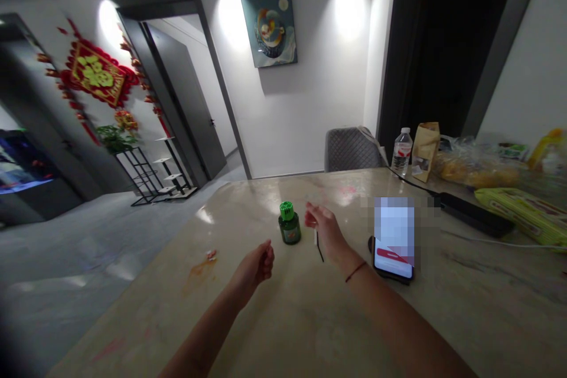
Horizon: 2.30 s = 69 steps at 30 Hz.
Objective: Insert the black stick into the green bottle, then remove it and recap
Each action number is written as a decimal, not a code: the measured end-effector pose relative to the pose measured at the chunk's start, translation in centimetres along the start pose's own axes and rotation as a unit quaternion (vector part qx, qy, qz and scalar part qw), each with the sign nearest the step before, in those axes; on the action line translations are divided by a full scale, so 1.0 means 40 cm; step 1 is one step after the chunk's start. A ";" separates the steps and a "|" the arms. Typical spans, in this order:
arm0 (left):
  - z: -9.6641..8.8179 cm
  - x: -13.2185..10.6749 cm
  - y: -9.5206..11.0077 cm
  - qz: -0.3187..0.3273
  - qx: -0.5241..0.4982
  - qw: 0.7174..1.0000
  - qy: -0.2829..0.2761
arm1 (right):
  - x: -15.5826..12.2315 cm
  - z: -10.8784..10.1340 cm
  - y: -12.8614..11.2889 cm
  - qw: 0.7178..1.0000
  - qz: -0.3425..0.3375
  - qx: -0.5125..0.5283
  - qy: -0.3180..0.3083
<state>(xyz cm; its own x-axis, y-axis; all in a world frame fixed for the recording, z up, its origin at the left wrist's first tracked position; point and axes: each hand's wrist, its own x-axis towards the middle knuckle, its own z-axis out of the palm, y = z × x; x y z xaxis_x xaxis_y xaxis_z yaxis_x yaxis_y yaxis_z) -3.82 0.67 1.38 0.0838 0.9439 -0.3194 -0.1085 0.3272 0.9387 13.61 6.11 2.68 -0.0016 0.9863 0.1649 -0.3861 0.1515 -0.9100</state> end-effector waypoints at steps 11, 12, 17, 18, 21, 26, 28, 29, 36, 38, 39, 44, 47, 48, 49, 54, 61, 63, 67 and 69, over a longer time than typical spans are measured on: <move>0.030 0.013 -0.064 -0.070 -0.009 0.997 0.014 | 0.081 0.056 0.147 0.961 -0.051 -0.270 0.014; 0.031 0.011 -0.063 -0.075 -0.010 0.997 0.011 | 0.076 0.053 0.152 0.963 -0.050 -0.266 0.014; 0.037 0.002 -0.058 -0.095 -0.018 0.995 0.002 | 0.055 0.054 0.149 0.959 -0.093 -0.266 0.038; 0.038 0.000 -0.057 -0.096 -0.022 0.995 0.002 | 0.053 0.057 0.147 0.959 -0.095 -0.265 0.040; 0.042 -0.003 -0.054 -0.102 -0.036 0.994 0.005 | 0.050 0.065 0.149 0.960 -0.090 -0.262 0.046; 0.029 0.000 -0.032 -0.124 -0.078 0.989 0.013 | 0.049 0.066 0.152 0.949 -0.112 -0.288 0.068; 0.016 0.002 -0.018 -0.121 -0.098 0.988 0.023 | 0.050 0.067 0.142 0.941 -0.117 -0.304 0.088; 0.009 0.003 -0.011 -0.119 -0.112 0.986 0.033 | 0.049 0.069 0.133 0.940 -0.114 -0.305 0.100; -0.009 -0.004 0.009 -0.145 -0.208 0.967 0.003 | 0.013 0.121 0.023 0.948 -0.110 -0.295 0.035; -0.006 -0.009 0.013 -0.138 -0.229 0.962 -0.047 | -0.005 0.138 -0.005 0.948 -0.113 -0.297 -0.003; -0.005 -0.012 0.016 -0.134 -0.241 0.959 -0.071 | -0.013 0.146 -0.017 0.948 -0.114 -0.296 -0.024; -0.016 -0.025 0.047 -0.106 -0.268 0.953 -0.092 | -0.047 0.172 -0.051 0.943 -0.127 -0.302 -0.056; -0.029 -0.026 0.064 -0.110 -0.255 0.957 -0.082 | -0.062 0.176 -0.069 0.923 -0.152 -0.349 -0.049; -0.032 -0.025 0.067 -0.114 -0.248 0.959 -0.079 | -0.066 0.176 -0.076 0.913 -0.161 -0.373 -0.045; -0.034 -0.023 0.068 -0.117 -0.240 0.961 -0.076 | -0.070 0.176 -0.083 0.900 -0.172 -0.399 -0.034; -0.030 -0.016 0.053 -0.139 -0.192 0.970 -0.060 | -0.082 0.166 -0.116 0.853 -0.173 -0.492 0.009; -0.025 -0.012 0.028 -0.140 -0.173 0.972 -0.075 | -0.075 0.130 -0.134 0.842 -0.199 -0.490 -0.109; -0.024 -0.011 0.024 -0.144 -0.175 0.970 -0.082 | -0.075 0.115 -0.141 0.840 -0.205 -0.477 -0.156; -0.017 -0.009 0.015 -0.142 -0.169 0.972 -0.077 | -0.088 0.092 -0.159 0.840 -0.209 -0.445 -0.228; -0.013 -0.009 0.012 -0.142 -0.159 0.974 -0.074 | -0.094 0.093 -0.163 0.842 -0.210 -0.436 -0.240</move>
<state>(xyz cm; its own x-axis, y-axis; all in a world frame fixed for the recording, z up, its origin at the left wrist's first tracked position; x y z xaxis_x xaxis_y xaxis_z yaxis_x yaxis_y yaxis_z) -4.41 0.50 1.87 0.2956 0.8037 -0.5164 -0.3595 0.5945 0.7193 12.71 1.15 9.41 -0.4865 0.7254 0.4869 0.3775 0.6772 -0.6316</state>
